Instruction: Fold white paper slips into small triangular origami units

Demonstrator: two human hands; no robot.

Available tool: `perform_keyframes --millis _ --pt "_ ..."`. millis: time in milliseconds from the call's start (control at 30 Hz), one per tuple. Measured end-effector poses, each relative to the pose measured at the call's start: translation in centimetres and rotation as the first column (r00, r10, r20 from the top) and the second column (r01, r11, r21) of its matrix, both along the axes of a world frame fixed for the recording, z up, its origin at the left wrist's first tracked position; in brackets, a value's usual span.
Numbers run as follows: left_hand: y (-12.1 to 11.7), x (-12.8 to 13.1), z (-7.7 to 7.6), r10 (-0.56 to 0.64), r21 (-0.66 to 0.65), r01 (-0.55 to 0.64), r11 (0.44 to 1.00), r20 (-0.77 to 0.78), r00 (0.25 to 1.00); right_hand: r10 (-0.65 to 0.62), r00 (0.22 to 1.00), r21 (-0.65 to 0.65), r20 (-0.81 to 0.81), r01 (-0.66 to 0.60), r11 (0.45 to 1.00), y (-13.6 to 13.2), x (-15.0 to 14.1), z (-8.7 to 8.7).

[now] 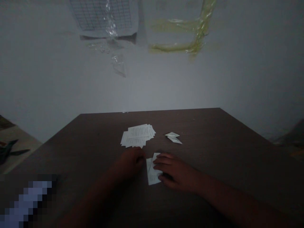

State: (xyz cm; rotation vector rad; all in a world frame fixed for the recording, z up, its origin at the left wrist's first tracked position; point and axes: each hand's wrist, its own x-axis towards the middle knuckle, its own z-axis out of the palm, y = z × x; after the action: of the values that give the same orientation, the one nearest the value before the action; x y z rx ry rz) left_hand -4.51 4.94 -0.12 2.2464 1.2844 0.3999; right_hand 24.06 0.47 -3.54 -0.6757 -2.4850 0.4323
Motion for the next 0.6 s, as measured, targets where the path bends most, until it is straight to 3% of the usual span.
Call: perform_keyframes --millis 133,233,433,600 --pt "-0.9 0.1 1.1 -0.156 0.003 0.157 0.988 -0.111 0.982 -0.027 1.0 -0.007 -0.003 0.027 1.0 -0.2 -0.1 0.1" --pt "-1.4 0.5 1.6 -0.183 -0.003 0.184 0.983 -0.126 0.975 -0.034 0.999 -0.022 -0.015 0.033 0.999 -0.3 -0.2 0.1" --pt "-1.7 1.3 0.9 -0.084 0.027 0.09 0.996 -0.177 0.981 -0.021 0.999 -0.033 -0.045 0.019 0.999 -0.1 -0.2 -0.2" --pt "-1.7 1.8 -0.3 0.026 0.053 -0.022 0.998 -0.074 0.997 -0.037 0.998 -0.072 -0.051 0.033 0.997 -0.1 -0.2 0.1"
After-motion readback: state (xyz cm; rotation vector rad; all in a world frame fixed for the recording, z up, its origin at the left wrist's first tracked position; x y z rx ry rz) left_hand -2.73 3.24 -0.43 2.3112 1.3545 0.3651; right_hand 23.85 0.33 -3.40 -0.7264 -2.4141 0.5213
